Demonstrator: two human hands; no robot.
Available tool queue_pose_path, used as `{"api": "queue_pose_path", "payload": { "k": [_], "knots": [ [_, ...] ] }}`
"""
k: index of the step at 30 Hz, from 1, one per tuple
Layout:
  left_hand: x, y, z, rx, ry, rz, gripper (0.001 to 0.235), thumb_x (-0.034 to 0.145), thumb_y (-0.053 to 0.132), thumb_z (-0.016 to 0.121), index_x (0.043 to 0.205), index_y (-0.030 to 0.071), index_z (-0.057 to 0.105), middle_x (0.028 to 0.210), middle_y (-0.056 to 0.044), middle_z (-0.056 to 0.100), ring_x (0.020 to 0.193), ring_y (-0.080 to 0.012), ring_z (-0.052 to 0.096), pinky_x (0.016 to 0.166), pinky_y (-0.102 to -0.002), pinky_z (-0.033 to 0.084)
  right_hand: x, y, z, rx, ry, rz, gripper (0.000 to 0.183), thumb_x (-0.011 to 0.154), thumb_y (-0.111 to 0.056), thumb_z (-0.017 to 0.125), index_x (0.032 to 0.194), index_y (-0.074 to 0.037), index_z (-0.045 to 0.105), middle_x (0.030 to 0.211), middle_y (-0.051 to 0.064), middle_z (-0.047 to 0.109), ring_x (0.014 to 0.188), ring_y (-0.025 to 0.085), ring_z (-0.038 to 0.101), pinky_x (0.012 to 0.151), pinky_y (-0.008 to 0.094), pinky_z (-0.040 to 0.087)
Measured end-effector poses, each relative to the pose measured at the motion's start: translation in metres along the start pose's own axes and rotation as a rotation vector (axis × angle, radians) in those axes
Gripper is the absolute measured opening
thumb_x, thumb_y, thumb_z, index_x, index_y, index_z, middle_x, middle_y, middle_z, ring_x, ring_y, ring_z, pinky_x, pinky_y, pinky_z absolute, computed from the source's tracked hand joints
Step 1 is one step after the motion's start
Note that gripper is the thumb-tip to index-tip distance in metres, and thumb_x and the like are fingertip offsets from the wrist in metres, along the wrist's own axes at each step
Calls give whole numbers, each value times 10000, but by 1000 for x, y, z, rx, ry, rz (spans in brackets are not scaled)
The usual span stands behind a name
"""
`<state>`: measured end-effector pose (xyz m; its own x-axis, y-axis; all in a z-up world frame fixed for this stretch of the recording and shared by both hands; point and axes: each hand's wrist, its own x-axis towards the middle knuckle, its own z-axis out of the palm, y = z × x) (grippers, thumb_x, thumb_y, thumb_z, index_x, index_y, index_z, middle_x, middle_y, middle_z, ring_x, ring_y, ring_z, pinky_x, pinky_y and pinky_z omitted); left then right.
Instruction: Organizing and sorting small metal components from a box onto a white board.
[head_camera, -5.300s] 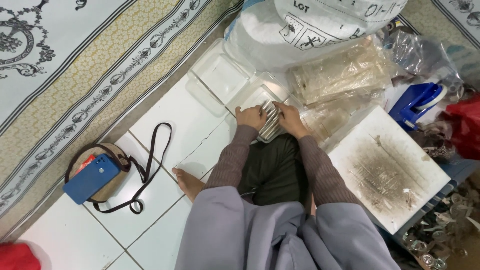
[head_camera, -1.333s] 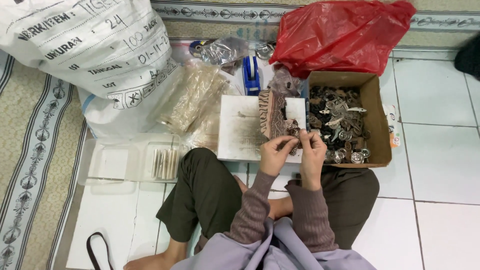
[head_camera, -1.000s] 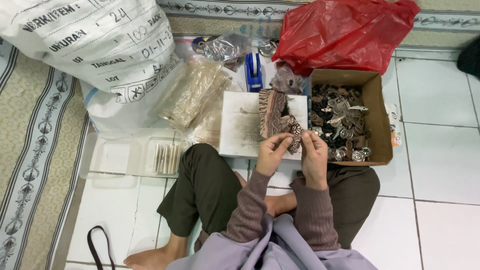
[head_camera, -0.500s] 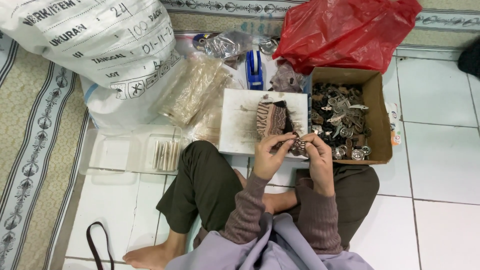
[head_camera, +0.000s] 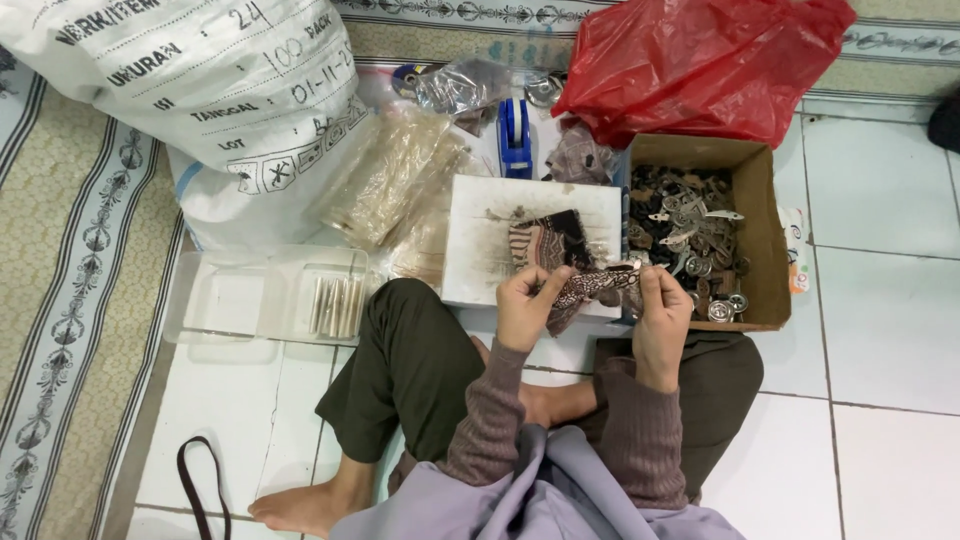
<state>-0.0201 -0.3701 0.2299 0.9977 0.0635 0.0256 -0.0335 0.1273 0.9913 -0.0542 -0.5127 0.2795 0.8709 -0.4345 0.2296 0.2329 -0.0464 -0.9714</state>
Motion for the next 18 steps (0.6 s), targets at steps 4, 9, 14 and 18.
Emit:
{"api": "queue_pose_path", "payload": {
  "k": [4,9,14,18],
  "knots": [
    [2,19,-6,-56,-85,-7,436,956,330,757,606,105,626,487,11,478,614,-51,420,580,-219,413,2,23,-8,31,19,0,321,1101,-104,567,787,-55,609,657,-63,302,657,55,242,625,245,290],
    [-2,16,-7,-470,-74,-11,421,1068,235,598,657,165,540,570,79,464,628,-22,442,634,-208,399,3,31,-17,222,42,-33,359,1086,-261,501,1361,-33,539,1277,78,621,1160,149,614,948,255,533],
    [0,-20,-1,-704,-96,-126,230,1071,200,569,938,58,692,885,-88,722,859,-132,670,822,-287,557,-3,48,-34,851,-289,182,846,1008,-633,316,1511,44,376,1367,309,584,1293,378,590,1076,497,492],
    [-3,-51,1,-812,-134,-188,212,1077,181,531,1099,26,674,1047,-153,733,988,-199,697,898,-352,576,-5,46,-25,1076,-547,411,1076,933,-768,298,1554,111,276,1509,404,407,1422,479,420,1148,557,359]
  ]
}}
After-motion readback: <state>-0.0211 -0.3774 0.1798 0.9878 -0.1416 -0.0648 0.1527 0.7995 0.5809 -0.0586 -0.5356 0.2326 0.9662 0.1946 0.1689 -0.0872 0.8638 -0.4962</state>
